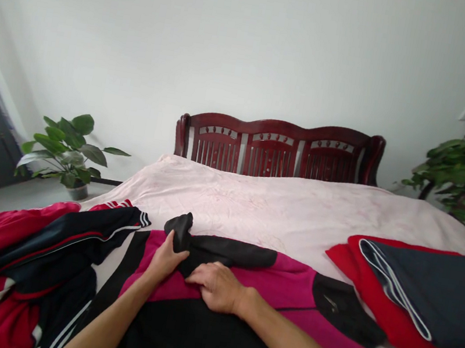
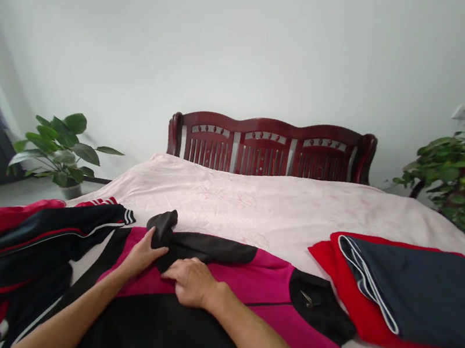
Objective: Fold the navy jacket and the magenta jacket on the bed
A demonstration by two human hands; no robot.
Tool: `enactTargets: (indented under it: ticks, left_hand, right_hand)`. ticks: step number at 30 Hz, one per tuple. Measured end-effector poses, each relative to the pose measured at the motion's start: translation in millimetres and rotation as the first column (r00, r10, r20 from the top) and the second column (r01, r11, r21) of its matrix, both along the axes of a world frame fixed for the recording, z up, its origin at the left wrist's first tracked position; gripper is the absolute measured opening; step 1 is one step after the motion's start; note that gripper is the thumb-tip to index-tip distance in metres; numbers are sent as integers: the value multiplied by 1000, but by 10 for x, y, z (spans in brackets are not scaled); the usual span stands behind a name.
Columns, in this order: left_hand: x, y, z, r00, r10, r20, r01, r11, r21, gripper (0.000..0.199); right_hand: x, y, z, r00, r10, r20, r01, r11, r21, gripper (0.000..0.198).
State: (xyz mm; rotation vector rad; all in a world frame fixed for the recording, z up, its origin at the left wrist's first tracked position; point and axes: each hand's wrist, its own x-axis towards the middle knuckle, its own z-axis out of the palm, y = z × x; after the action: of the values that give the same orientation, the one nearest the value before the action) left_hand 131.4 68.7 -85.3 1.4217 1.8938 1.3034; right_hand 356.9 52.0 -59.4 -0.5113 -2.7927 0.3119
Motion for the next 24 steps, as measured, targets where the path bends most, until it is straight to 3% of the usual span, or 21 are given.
enactTargets:
  ticks: [3,5,8,10,12,15,18,21,24]
  left_hand:
    - [-20,66,45,964,69,256,-67,998,-16,60]
    - [-123,91,126,933,55,356,-58,998,-2,54]
    - [-326,48,266,861,21,509,-42,999,29,46]
    - [-403,-28,317,813,8,582,-30,999,29,43]
    - [-395,-102,318,771,1,636,-5,1000,4,47]
    - [-285,-143,278,734,-3,679,54,997,-53,38]
    - [-221,-91,321,720,-1,694,65,996,-66,31]
    - [-248,-22,542,697,-26,717,20,1000,17,34]
    - [-201,-11,862,654,-153,741,40,985,168,43]
  right_hand:
    - [61,79,39,996,-52,-77,54,998,27,40]
    - [161,178,104,958,-250,-142,262,962,75,40]
    - [401,387,190,760,-642,-99,648,761,42,41]
    - [565,520,212,663,-748,-22,748,664,-1,29]
    - [688,599,209,666,-746,-5,746,666,-15,25]
    - [789,604,198,721,-693,0,693,721,-21,34]
    - [874,563,218,770,-638,1,637,768,-61,25]
    - [1017,564,280,707,-706,-51,701,708,-83,17]
    - [1142,581,381,648,-761,9,759,645,-89,24]
